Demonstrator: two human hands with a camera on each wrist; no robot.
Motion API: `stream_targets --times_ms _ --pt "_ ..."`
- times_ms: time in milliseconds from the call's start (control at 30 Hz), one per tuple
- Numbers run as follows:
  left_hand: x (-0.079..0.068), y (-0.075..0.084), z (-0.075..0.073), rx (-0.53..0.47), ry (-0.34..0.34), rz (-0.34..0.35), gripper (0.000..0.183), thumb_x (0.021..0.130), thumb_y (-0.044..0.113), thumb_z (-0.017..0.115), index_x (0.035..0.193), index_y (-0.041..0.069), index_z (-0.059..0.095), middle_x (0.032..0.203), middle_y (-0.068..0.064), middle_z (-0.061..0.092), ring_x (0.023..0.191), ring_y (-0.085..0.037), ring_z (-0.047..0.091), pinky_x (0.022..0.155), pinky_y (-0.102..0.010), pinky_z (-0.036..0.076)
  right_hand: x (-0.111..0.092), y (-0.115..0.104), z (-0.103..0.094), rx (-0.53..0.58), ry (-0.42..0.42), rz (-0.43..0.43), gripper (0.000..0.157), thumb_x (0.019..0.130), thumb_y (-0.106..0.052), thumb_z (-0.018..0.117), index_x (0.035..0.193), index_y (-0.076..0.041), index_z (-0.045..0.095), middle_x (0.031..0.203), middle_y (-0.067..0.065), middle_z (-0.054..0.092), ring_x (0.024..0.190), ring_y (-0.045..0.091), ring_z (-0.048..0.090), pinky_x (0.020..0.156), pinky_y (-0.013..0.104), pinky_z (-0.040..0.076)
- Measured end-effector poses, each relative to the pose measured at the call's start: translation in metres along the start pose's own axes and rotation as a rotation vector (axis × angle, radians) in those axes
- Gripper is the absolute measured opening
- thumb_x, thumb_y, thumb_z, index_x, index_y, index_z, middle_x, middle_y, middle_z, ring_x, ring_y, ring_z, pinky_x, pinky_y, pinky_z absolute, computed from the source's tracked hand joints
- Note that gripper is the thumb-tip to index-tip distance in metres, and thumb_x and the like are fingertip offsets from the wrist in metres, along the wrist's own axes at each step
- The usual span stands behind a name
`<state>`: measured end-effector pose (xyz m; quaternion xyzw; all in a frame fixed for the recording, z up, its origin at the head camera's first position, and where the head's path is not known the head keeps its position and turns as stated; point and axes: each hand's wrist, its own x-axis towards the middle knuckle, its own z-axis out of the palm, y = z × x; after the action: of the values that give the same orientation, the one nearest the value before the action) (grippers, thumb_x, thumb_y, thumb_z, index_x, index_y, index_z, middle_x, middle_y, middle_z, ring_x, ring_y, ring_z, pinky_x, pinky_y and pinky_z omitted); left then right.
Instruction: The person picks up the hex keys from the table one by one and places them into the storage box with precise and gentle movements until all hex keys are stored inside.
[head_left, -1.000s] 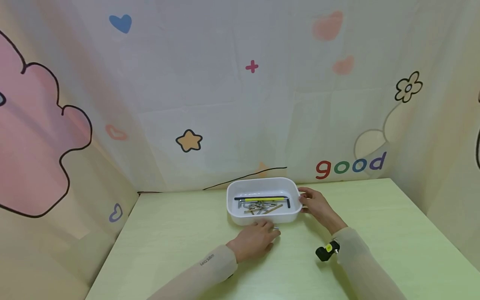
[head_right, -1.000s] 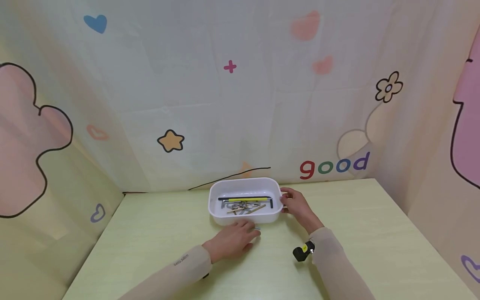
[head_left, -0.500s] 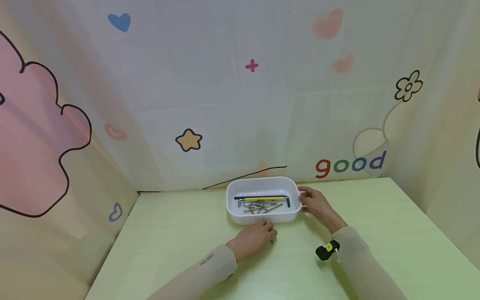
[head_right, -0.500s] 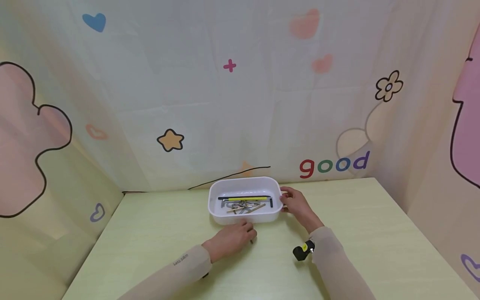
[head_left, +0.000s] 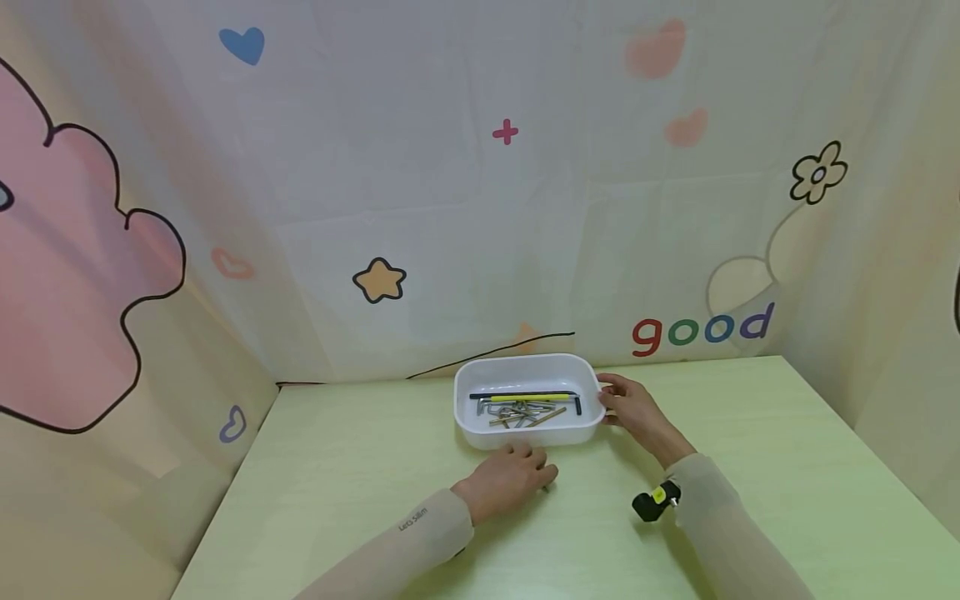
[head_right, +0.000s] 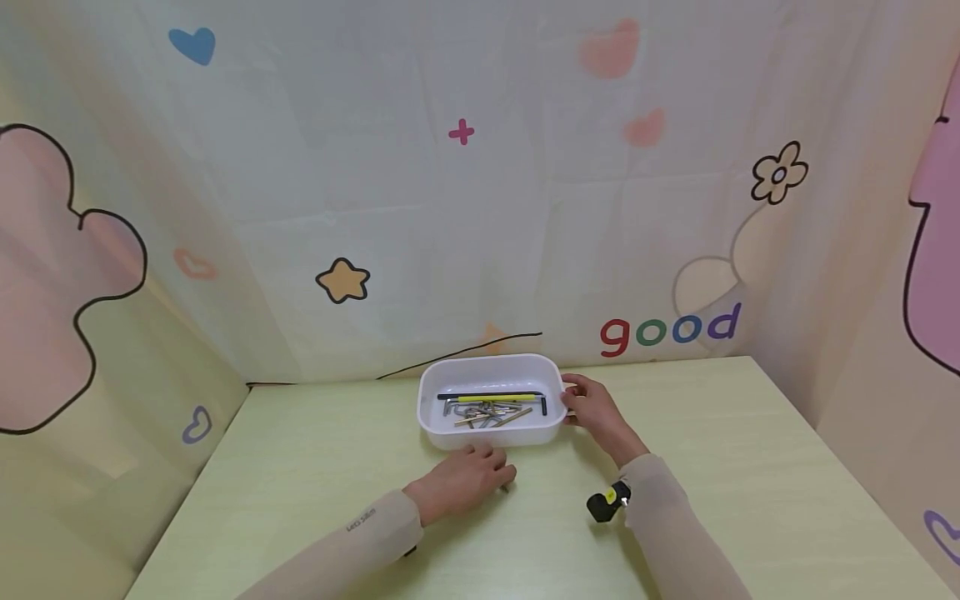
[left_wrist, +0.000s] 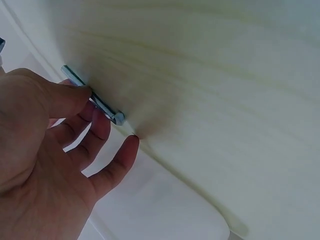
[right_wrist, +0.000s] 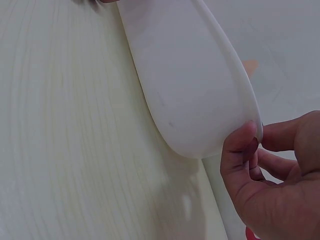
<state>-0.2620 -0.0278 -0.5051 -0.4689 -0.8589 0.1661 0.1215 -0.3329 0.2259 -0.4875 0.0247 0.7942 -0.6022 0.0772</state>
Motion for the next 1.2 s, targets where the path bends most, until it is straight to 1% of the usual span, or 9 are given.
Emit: stream_targets --times_ms 100,200,300,433,567,700,833,967,1200 --pt "-0.001 0.0 -0.001 0.006 -0.028 0.003 0.017 0.1 0.032 0.054 0.117 0.028 0.056 0.103 0.007 0.058 0.092 -0.011 0.055 0.077 -0.023 0.048 0.0 -0.001 0.0 -0.001 0.002 0.001 0.044 0.102 -0.007 0.046 0.146 -0.004 0.042 0.114 0.013 0.047 0.091 0.02 0.056 0.074 0.024 0.057" --pt "-0.001 0.001 0.0 -0.008 -0.056 0.006 0.018 0.101 0.029 0.052 0.119 0.027 0.054 0.105 0.006 0.058 0.094 -0.012 0.055 0.079 -0.024 0.049 -0.001 -0.002 0.0 -0.003 0.005 0.008 0.044 0.102 -0.007 0.046 0.145 -0.004 0.042 0.114 0.014 0.047 0.092 0.021 0.056 0.075 0.026 0.058" --pt "-0.002 0.001 0.001 -0.036 -0.067 0.007 0.018 0.102 0.026 0.051 0.12 0.026 0.053 0.107 0.005 0.058 0.096 -0.012 0.056 0.084 -0.026 0.051 -0.002 -0.002 0.001 -0.008 0.005 0.013 0.044 0.102 -0.008 0.046 0.145 -0.004 0.042 0.115 0.014 0.047 0.093 0.021 0.056 0.076 0.027 0.058" --pt "-0.002 0.0 0.001 -0.071 -0.069 0.0 0.021 0.102 0.027 0.052 0.122 0.026 0.052 0.108 0.004 0.059 0.098 -0.013 0.056 0.09 -0.027 0.052 -0.003 -0.003 0.001 -0.008 0.006 0.016 0.044 0.102 -0.008 0.046 0.146 -0.004 0.041 0.116 0.014 0.046 0.094 0.022 0.055 0.075 0.026 0.057" --pt "-0.004 -0.002 -0.004 -0.055 -0.036 0.009 0.021 0.101 0.027 0.053 0.121 0.024 0.051 0.106 0.004 0.059 0.096 -0.013 0.055 0.087 -0.026 0.051 -0.002 -0.003 0.001 -0.004 0.006 0.015 0.044 0.102 -0.007 0.046 0.146 -0.004 0.041 0.116 0.015 0.046 0.094 0.022 0.055 0.074 0.025 0.057" --pt "-0.006 -0.004 -0.009 -0.005 0.032 0.024 0.018 0.1 0.022 0.054 0.118 0.022 0.05 0.101 0.005 0.057 0.092 -0.012 0.053 0.081 -0.024 0.049 -0.002 -0.002 0.001 -0.002 0.005 0.012 0.044 0.102 -0.007 0.046 0.145 -0.004 0.042 0.117 0.016 0.047 0.093 0.022 0.056 0.075 0.026 0.057" --pt "-0.008 -0.007 -0.015 0.012 0.081 0.03 0.022 0.096 0.02 0.06 0.116 0.022 0.05 0.101 0.005 0.056 0.094 -0.012 0.054 0.082 -0.023 0.049 -0.001 -0.001 0.001 0.0 0.0 0.006 0.044 0.102 -0.006 0.046 0.145 -0.003 0.041 0.116 0.016 0.048 0.092 0.022 0.056 0.073 0.024 0.057" --pt "-0.009 -0.01 -0.022 -0.006 0.081 0.025 0.026 0.095 0.019 0.062 0.119 0.022 0.051 0.106 0.005 0.057 0.098 -0.011 0.056 0.085 -0.022 0.051 -0.001 0.0 0.0 0.007 -0.008 -0.003 0.044 0.102 -0.006 0.046 0.146 -0.002 0.041 0.115 0.015 0.049 0.091 0.02 0.057 0.073 0.024 0.057" --pt "-0.011 -0.016 -0.034 -0.02 0.104 0.006 0.03 0.094 0.016 0.063 0.12 0.02 0.05 0.107 0.005 0.056 0.099 -0.011 0.056 0.083 -0.024 0.053 -0.001 0.0 0.0 0.021 -0.013 -0.009 0.044 0.101 -0.005 0.046 0.145 -0.001 0.041 0.114 0.015 0.049 0.09 0.02 0.057 0.072 0.023 0.057"
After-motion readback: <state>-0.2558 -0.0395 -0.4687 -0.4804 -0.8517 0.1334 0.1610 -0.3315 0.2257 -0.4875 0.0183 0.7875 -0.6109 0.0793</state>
